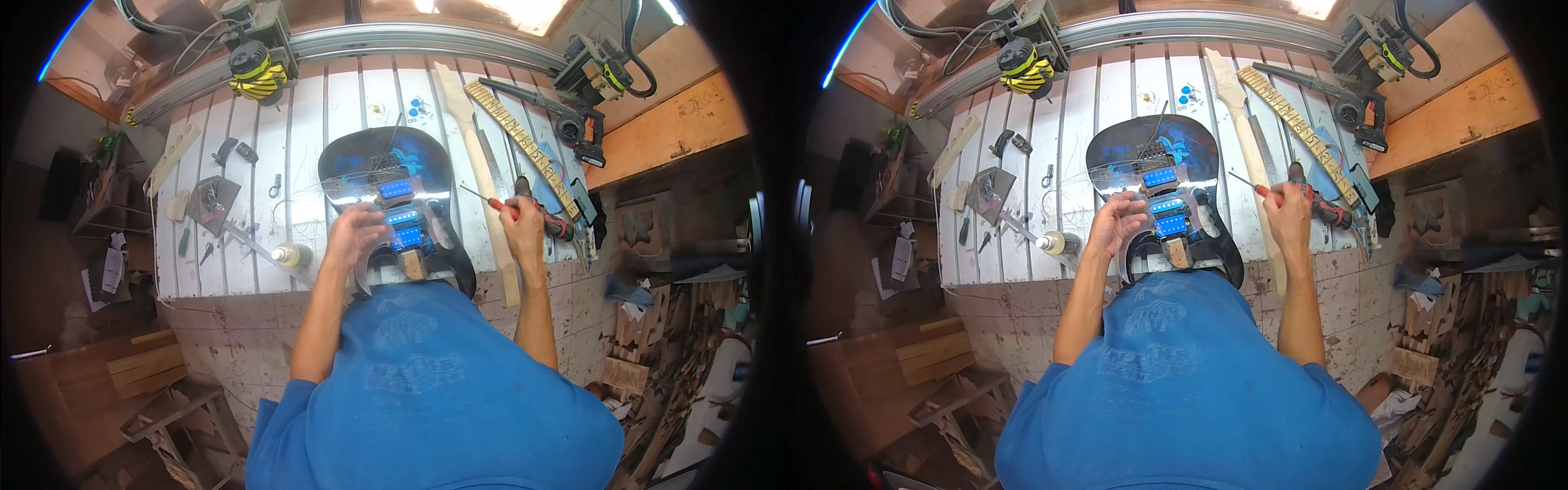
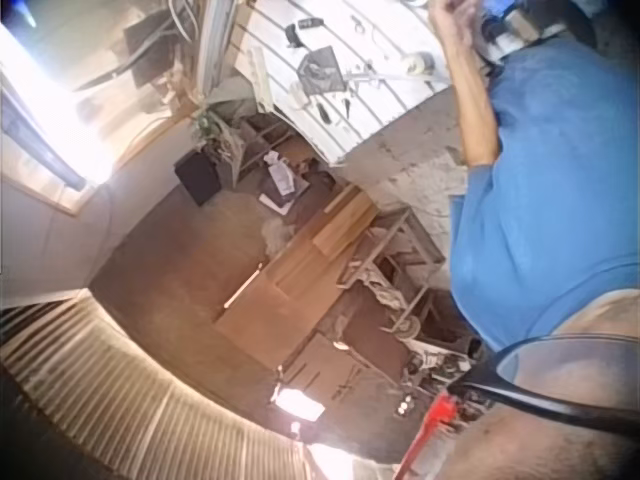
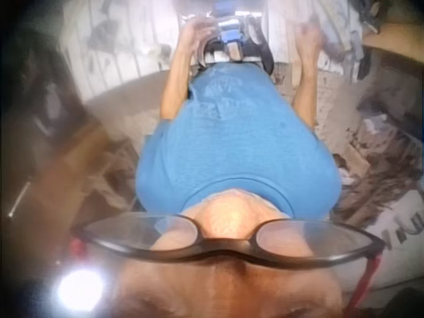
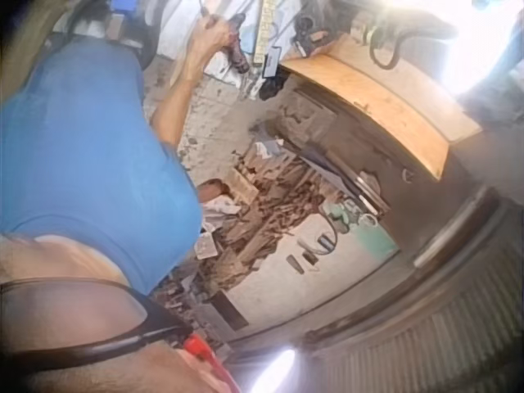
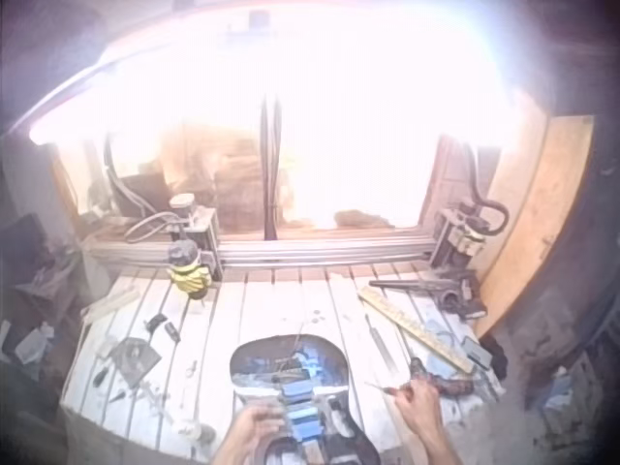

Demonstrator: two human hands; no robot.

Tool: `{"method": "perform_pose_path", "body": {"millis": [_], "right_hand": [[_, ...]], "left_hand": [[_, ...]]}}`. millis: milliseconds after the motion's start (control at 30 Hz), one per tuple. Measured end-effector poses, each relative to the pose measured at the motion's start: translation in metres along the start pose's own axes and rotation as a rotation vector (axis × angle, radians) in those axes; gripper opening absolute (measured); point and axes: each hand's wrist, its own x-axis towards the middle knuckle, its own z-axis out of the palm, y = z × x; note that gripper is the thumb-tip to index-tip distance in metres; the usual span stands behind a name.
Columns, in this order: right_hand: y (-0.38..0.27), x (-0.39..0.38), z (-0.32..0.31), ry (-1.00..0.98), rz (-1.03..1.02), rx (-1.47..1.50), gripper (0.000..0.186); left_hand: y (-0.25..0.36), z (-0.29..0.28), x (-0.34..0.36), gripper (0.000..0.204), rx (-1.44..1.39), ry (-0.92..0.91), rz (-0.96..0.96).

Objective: The person solders wires and installs electronic components into the body of an electric guitar using a soldering iron and wire cutters. They then turn the guitar over and use a screwdriver to attach a metal plate to the back of the instrument.

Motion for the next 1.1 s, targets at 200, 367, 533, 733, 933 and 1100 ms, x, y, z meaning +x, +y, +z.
{"method": "perform_pose_path", "body": {"millis": [200,367,533,733,933,1100], "right_hand": [[-0.092,0.006,-0.054,0.091,-0.227,0.272,0.020],[-0.134,0.014,-0.045,-0.081,-0.462,0.424,0.021],[-0.161,0.020,-0.029,-0.254,-0.602,0.356,0.020],[-0.169,0.027,-0.010,-0.300,-0.677,0.317,0.021],[-0.173,0.033,-0.005,-0.340,-0.662,0.333,0.022],[-0.172,0.033,-0.001,-0.315,-0.680,0.335,0.023]], "left_hand": [[0.008,0.005,-0.005,0.064,0.105,-0.036,0.058],[0.000,0.005,0.004,0.064,0.082,-0.085,0.062],[-0.005,0.009,0.002,0.065,-0.086,-0.039,0.050],[-0.003,0.007,-0.007,0.063,-0.022,-0.076,0.073],[0.000,0.008,-0.002,0.060,-0.006,-0.075,0.066],[0.005,0.006,0.004,0.056,0.068,-0.155,0.084]]}}
